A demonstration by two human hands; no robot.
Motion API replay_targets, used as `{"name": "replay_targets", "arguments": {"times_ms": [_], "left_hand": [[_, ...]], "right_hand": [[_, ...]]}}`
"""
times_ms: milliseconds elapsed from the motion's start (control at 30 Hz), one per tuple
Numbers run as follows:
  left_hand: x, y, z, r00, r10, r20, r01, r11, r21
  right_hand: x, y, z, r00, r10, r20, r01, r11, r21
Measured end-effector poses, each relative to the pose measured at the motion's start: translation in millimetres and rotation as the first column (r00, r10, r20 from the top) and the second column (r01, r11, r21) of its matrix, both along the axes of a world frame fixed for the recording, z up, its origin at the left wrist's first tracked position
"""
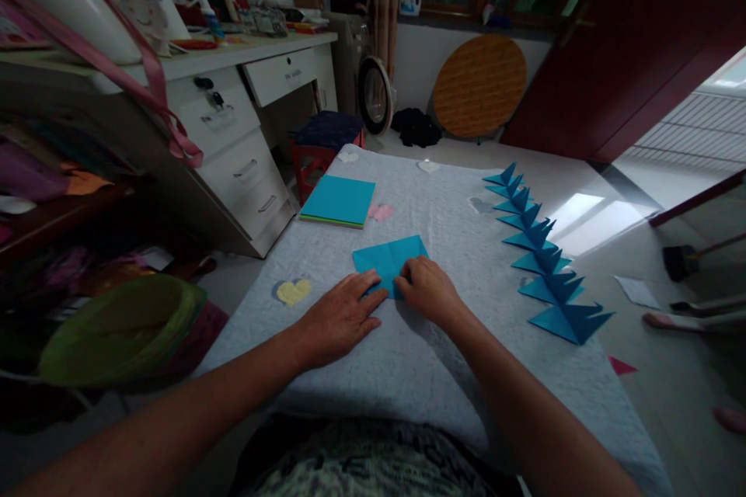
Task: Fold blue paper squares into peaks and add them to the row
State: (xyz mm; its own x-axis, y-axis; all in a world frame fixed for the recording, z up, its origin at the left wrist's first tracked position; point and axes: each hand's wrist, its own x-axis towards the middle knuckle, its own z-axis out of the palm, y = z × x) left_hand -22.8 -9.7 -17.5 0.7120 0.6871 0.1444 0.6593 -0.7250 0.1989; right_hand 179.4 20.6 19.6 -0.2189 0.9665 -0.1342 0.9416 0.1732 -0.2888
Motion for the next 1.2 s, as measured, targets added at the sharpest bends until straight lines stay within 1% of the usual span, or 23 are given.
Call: {"name": "replay_targets", "arguments": {"times_ms": [100,200,500,733,1033,1100,1200], "left_hand": [[-0.3,-0.7,-0.5,0.999,0.028,0.029,-0.028,1.000,-0.015],[-0.3,-1.0,-0.6,0.999,0.028,0.042,-0.027,0.999,-0.020],[0.7,-0.5,-0.2,0.999,-0.016,-0.044,0.018,0.999,0.033],[0.6,-2.5,0.9,0.999,-0.037,-0.003,0.038,0.998,0.047],[-0.4,-2.4,-1.5,0.999,-0.047,0.024,0.046,0.999,0.023],[-0.1,-2.4,-1.5,0.999,-0.047,0.012,0.046,0.999,0.026],[0.2,-2.1,-2.0,0.999,-0.053,0.008,0.053,0.998,0.037]], "right_hand": [[-2.0,3.6,-1.0,1.000,0.006,0.017,-0.006,1.000,-0.012],[-2.1,5.1,-2.8,1.000,0.008,0.029,-0.008,1.000,-0.016],[-1.8,4.9,-8.7,0.999,-0.003,0.052,0.003,1.000,0.000],[-2.8,4.8,-9.5,0.998,-0.004,0.063,0.004,1.000,0.002],[-3.9,3.3,-8.9,0.997,-0.017,0.077,0.016,1.000,0.009],[-4.9,1.2,-9.4,0.998,-0.020,0.067,0.018,0.999,0.031],[-6.8,-5.6,-11.4,0.999,0.011,0.036,-0.016,0.990,0.142]]}}
